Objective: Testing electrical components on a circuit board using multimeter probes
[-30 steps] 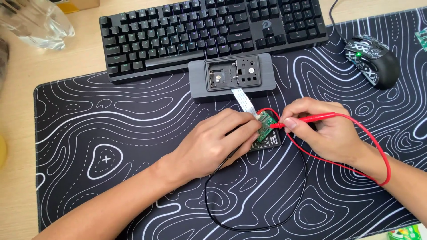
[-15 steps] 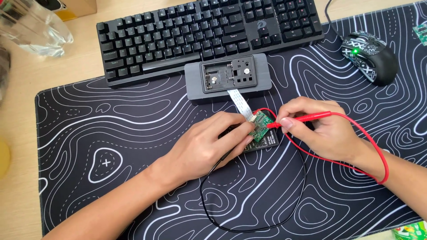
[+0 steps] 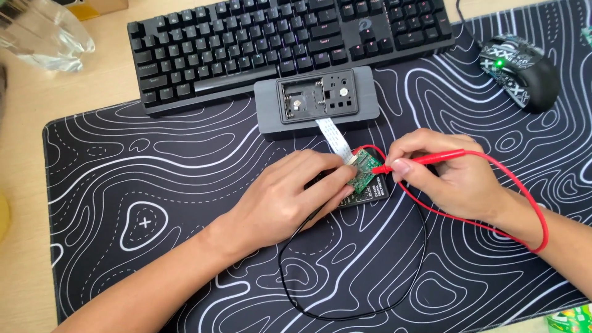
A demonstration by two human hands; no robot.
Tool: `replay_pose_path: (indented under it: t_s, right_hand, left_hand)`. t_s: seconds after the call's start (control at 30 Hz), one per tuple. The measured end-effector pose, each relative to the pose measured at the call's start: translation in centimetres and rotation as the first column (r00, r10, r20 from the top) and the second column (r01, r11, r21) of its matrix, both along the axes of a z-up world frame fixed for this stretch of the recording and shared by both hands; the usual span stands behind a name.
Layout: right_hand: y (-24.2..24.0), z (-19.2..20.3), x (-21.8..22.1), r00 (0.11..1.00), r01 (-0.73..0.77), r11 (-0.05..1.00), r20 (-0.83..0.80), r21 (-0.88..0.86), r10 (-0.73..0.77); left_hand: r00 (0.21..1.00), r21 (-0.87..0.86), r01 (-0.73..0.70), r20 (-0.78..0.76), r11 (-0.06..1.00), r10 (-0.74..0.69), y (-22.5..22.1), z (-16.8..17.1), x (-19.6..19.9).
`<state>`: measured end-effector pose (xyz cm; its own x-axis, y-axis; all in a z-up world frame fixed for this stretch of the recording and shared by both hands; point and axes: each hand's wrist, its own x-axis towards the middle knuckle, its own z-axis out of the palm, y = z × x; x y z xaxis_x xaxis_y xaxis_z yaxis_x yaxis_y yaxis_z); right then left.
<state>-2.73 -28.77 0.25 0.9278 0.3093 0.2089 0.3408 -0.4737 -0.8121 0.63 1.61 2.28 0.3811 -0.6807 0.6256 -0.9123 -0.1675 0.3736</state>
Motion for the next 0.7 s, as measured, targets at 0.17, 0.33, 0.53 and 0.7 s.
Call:
replay_pose_path:
  t_s: [0.17, 0.33, 0.53, 0.7]
  right_hand:
    - [-0.1, -0.1, 0.1, 1.0, -0.016, 1.0, -0.003, 0.012, 0.016]
    - [-0.2, 0.0, 0.1, 1.0, -0.001, 0.999, 0.016, -0.032, 0.001]
    - [-0.3, 0.1, 0.1, 1.0, 0.013, 0.999, -0.006, -0.041, -0.014]
    - [-0.3, 0.7, 0.1, 1.0, 0.014, 0.999, -0.015, -0.044, -0.015]
  left_hand:
    - [1.0, -0.001, -0.028, -0.015, 1.0, 0.028, -0.4, -0.4, 0.1]
    - [1.0, 0.004, -0.026, -0.016, 1.0, 0.026, -0.4, 0.0, 0.1]
    - [1.0, 0.016, -0.028, -0.002, 0.999, 0.028, -0.1, 0.3, -0.1]
    - [0.998, 0.009, 0.034, -0.047, 0.999, -0.034, 0.2, 0.8, 0.2]
